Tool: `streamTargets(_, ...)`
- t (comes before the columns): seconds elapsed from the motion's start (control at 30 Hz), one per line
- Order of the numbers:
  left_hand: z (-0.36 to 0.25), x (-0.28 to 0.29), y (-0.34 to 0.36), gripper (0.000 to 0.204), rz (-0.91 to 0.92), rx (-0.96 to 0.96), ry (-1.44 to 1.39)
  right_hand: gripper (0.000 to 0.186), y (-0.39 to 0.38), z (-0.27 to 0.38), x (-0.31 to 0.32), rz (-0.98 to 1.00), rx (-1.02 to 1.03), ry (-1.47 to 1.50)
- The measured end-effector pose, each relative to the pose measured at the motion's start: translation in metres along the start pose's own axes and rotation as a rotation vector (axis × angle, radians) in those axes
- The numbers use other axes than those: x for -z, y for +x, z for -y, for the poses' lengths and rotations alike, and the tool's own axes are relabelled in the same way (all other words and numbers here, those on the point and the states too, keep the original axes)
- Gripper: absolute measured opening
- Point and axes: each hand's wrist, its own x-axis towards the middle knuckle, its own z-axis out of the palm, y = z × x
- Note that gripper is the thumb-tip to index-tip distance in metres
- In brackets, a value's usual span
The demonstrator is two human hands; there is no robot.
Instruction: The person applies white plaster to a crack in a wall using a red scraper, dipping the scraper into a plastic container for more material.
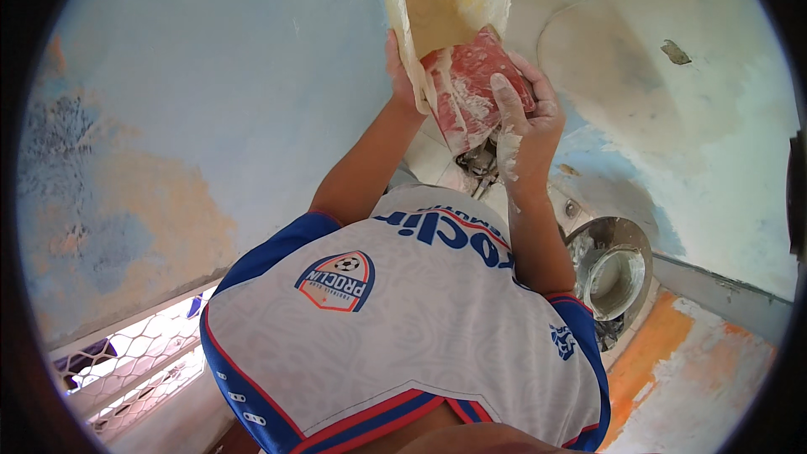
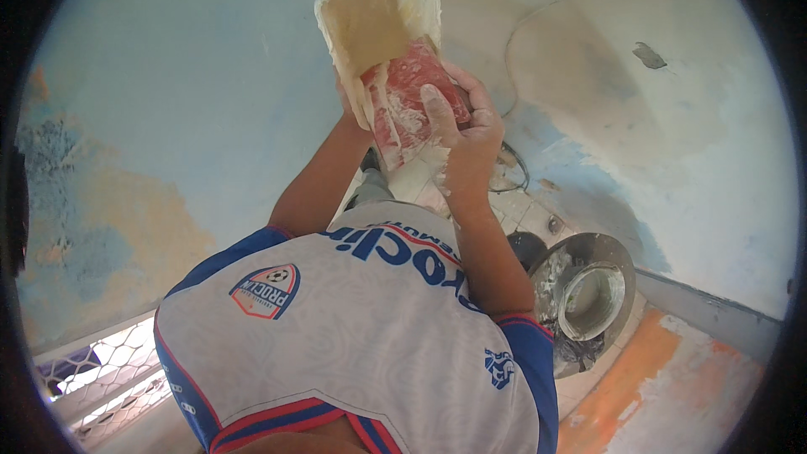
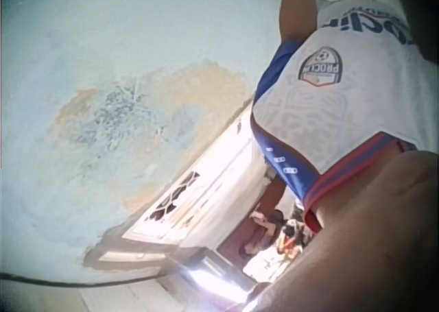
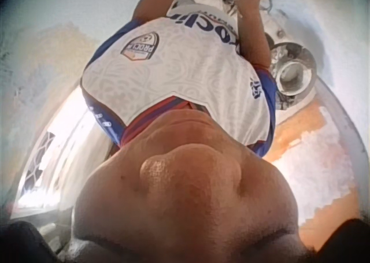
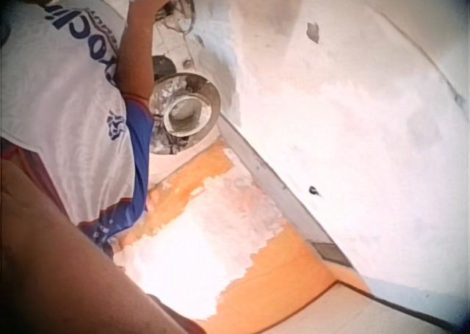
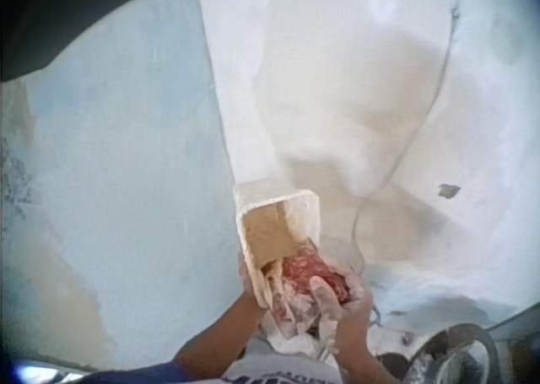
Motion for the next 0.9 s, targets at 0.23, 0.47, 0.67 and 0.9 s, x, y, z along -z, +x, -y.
streamTargets(0.23,-0.008,-0.011,-0.013,0.070,-0.026,0.138,-0.323,0.029,-0.002,-0.009,0.020,0.072,-0.462,0.584)
streamTargets(0.47,-0.011,-0.001,-0.021,0.073,-0.065,0.208,-0.287,0.031,-0.011,-0.034,0.036,0.254,-0.543,0.410)
streamTargets(0.67,-0.016,0.029,-0.018,0.073,-0.091,0.263,-0.227,0.031,-0.015,-0.063,0.041,0.183,-0.568,0.549)
streamTargets(0.9,-0.038,0.076,-0.029,0.071,-0.104,0.358,-0.208,0.041,-0.022,-0.089,0.049,0.043,-0.593,0.651)
